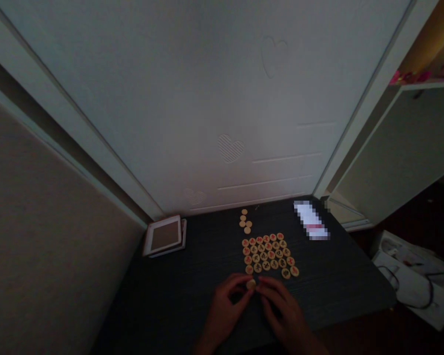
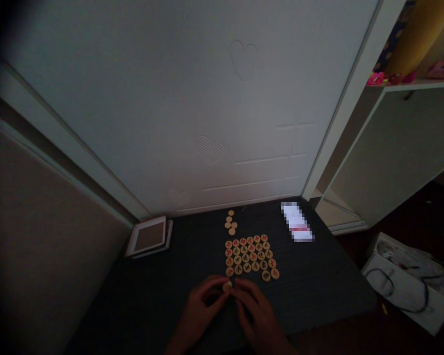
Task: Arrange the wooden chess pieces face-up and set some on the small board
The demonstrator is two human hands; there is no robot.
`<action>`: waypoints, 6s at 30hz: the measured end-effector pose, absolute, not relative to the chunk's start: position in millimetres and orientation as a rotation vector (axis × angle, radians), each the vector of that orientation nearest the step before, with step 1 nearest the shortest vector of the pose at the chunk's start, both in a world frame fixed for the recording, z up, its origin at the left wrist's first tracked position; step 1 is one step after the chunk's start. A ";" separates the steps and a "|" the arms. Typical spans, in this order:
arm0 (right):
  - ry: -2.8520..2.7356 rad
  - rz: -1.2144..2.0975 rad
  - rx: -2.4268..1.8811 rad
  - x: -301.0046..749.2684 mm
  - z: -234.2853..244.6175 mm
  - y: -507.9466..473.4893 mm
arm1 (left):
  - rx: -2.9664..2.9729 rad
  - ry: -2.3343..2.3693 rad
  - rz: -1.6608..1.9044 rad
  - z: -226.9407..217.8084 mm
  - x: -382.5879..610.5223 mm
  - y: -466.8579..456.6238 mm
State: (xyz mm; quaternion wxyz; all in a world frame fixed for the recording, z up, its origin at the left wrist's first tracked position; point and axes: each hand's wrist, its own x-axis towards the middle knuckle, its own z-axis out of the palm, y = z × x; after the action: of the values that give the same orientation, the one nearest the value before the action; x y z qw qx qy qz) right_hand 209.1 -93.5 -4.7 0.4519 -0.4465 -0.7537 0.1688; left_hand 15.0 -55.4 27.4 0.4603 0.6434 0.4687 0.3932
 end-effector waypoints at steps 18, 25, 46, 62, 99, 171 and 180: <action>-1.783 0.772 -1.086 209.3 2.7 -91.5 | 1.547 1.189 0.837 5.8 12.6 -66.7; -1.685 0.826 -1.136 211.1 2.1 -89.3 | 1.520 1.130 0.875 8.2 13.7 -66.1; -1.579 0.955 -1.303 211.8 -8.5 -89.0 | 1.684 1.142 0.913 14.8 14.3 -66.0; -1.602 0.936 -1.310 209.4 -4.9 -90.0 | 1.678 1.099 1.011 8.9 16.0 -65.7; -1.572 0.919 -1.340 207.8 -0.4 -88.5 | 1.747 1.271 0.884 11.0 19.1 -71.0; -1.516 1.035 -1.366 209.5 2.4 -87.8 | 1.640 1.219 0.815 24.4 20.6 -70.0; -1.461 1.084 -1.372 207.2 2.1 -86.6 | 1.682 1.216 0.784 24.4 19.8 -70.6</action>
State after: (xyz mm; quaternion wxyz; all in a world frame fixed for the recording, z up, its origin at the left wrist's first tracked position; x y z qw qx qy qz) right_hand 207.2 -86.6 2.1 0.4181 -0.5470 -0.5826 0.4320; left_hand 19.8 -70.6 24.4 0.4455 0.6787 0.4906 0.3165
